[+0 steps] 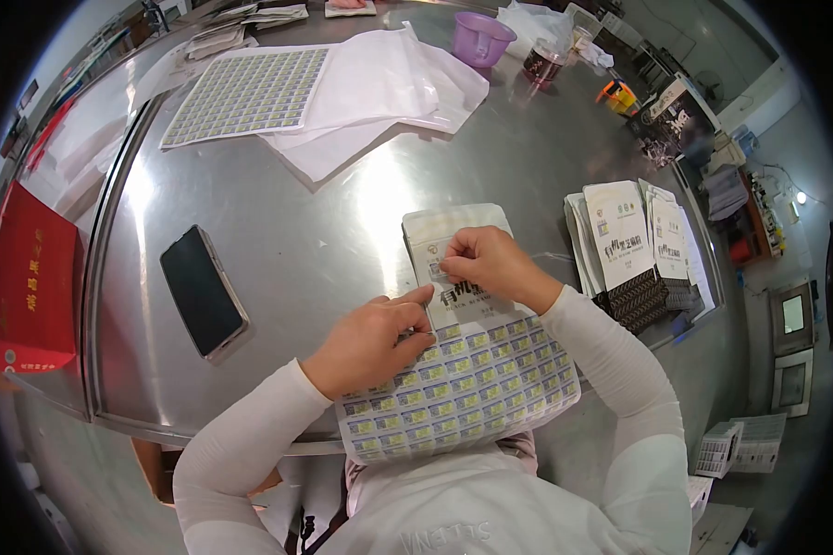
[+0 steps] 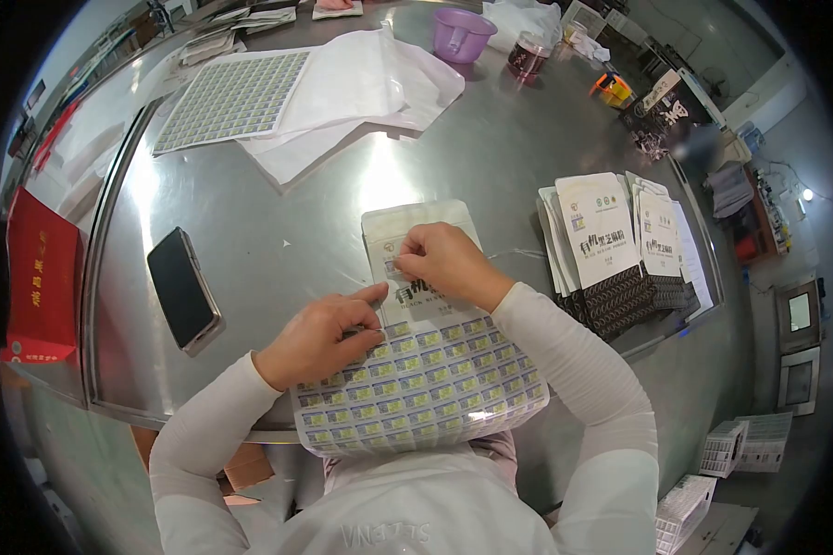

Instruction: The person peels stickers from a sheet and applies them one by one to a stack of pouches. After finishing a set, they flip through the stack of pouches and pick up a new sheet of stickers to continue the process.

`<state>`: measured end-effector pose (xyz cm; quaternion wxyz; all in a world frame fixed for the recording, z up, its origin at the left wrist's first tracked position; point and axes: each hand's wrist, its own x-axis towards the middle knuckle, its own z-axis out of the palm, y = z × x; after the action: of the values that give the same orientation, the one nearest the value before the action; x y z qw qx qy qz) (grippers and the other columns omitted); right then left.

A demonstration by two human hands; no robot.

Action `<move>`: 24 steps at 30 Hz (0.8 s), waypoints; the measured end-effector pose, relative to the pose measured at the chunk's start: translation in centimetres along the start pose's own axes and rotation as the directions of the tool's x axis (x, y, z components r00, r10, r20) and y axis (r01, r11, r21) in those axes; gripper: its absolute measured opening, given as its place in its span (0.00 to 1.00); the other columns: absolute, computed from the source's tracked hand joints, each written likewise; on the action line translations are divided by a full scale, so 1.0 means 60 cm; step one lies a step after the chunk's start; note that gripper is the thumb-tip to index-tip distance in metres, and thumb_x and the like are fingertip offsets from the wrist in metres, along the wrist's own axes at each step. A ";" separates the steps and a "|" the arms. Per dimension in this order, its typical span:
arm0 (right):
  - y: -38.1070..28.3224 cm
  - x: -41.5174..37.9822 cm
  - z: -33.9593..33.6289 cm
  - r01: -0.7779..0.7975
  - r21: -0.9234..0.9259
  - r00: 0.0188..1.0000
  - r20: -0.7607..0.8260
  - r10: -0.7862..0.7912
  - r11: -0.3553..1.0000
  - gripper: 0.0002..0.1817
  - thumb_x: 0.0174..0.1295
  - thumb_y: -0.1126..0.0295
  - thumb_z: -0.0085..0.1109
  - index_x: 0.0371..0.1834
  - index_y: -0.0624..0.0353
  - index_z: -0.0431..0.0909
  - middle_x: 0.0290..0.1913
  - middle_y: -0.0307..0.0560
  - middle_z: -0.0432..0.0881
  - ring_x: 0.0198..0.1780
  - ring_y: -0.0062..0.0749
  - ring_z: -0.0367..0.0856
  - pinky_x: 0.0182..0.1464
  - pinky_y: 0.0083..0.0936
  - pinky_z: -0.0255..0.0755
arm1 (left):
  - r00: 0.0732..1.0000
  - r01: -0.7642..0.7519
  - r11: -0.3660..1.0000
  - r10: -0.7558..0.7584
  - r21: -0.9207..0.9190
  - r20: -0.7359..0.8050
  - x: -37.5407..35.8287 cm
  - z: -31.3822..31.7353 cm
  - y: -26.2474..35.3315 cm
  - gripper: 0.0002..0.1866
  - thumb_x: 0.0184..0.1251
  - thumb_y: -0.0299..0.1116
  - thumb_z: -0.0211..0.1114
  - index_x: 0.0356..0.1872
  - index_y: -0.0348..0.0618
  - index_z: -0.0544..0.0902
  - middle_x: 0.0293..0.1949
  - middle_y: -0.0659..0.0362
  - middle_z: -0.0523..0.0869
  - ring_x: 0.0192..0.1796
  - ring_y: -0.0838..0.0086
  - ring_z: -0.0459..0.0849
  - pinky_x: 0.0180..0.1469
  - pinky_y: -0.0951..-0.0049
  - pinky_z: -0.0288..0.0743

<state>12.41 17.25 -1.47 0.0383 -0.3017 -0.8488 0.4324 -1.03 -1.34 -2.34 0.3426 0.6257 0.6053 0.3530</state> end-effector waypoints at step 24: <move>-0.004 -0.021 -0.035 -0.129 -0.392 0.962 -0.271 0.019 0.911 0.25 0.49 0.58 0.71 0.45 0.62 0.74 0.37 0.53 0.79 0.40 0.41 0.81 0.41 0.31 0.73 | 0.996 0.086 0.996 -0.086 0.017 0.008 -0.002 0.002 0.014 0.06 0.60 0.34 0.65 0.31 0.42 0.81 0.64 0.50 0.75 0.41 0.59 0.80 0.48 0.64 0.74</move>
<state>14.01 17.97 0.26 0.0699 -0.3895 -0.8954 0.2040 -0.52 -1.47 -1.70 0.3550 0.6035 0.6330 0.3302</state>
